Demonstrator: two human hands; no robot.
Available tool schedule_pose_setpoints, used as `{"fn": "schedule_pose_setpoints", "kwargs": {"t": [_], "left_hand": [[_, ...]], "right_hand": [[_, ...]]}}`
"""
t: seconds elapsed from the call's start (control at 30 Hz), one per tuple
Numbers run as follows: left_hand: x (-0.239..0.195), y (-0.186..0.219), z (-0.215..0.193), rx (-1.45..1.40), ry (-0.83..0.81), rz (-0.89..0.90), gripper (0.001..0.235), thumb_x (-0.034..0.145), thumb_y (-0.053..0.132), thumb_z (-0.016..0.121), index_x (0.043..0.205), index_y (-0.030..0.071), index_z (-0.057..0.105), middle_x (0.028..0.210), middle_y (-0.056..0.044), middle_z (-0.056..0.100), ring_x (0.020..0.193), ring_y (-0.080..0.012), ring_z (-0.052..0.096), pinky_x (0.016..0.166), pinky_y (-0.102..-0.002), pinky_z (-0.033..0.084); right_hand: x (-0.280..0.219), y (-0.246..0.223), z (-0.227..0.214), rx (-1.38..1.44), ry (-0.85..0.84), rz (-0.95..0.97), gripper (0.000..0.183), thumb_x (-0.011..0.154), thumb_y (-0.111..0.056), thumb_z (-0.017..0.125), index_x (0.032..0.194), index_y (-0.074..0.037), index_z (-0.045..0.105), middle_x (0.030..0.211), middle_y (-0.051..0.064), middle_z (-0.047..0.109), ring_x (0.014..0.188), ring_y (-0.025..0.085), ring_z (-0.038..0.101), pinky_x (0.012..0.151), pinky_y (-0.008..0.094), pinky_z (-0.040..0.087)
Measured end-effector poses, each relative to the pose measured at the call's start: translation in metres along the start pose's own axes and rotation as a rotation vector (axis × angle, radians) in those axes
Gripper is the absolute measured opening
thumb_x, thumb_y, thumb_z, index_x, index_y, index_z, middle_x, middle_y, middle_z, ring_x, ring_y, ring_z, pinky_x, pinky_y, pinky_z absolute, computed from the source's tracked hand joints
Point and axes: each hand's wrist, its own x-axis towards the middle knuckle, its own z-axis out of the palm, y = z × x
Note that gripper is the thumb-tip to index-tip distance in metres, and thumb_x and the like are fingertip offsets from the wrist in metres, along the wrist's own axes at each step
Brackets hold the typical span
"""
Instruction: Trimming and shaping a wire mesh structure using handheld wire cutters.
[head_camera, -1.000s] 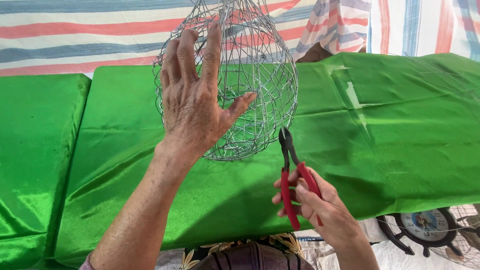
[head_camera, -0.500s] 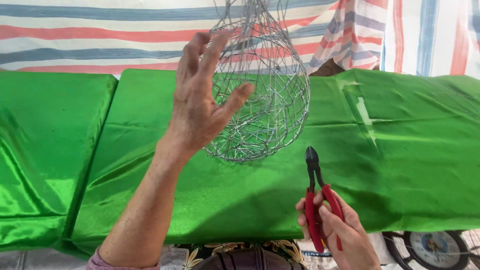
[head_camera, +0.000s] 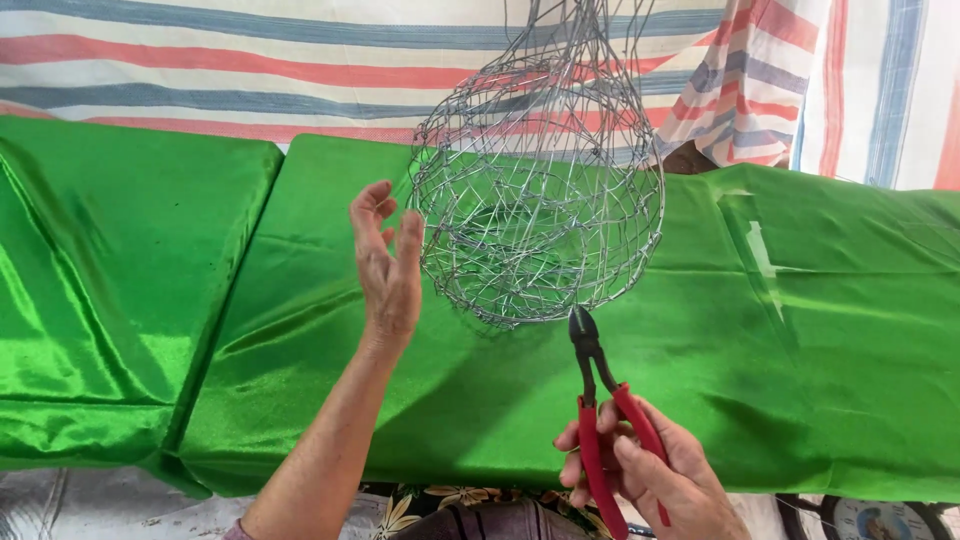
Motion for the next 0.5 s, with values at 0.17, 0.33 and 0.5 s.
{"fn": "schedule_pose_setpoints", "kwargs": {"t": [0.17,0.33,0.5], "left_hand": [[0.046,-0.033,-0.009,-0.094,-0.001,-0.271,0.086,0.086,0.078,0.037,0.139,0.012,0.049,0.107,-0.002,0.052,0.096,-0.0156,0.049,0.09,-0.037,0.045],[0.082,-0.061,0.002,-0.207,-0.063,-0.429,0.086,0.098,0.081,0.038,0.146,0.011,0.05,0.145,-0.022,0.048,0.132,-0.0362,0.049,0.107,-0.051,0.036],[0.093,-0.048,0.014,-0.377,-0.327,-0.612,0.099,0.092,0.086,0.034,0.15,0.008,0.051,0.156,-0.036,0.039,0.143,-0.0513,0.043,0.115,-0.066,0.024]], "right_hand": [[0.025,-0.02,0.005,-0.126,0.536,-0.164,0.018,0.103,-0.004,0.039,0.11,0.001,0.055,0.117,0.032,0.073,0.11,0.044,0.074,0.105,0.06,0.057],[0.092,-0.023,-0.062,-0.216,0.728,-0.472,0.021,0.109,-0.014,0.045,0.13,-0.013,0.047,0.127,0.018,0.065,0.119,0.031,0.069,0.096,0.047,0.057],[0.146,-0.003,-0.127,-0.137,0.76,-0.441,0.017,0.111,-0.016,0.05,0.127,-0.02,0.053,0.112,0.004,0.067,0.092,0.022,0.069,0.077,0.042,0.062]]}}
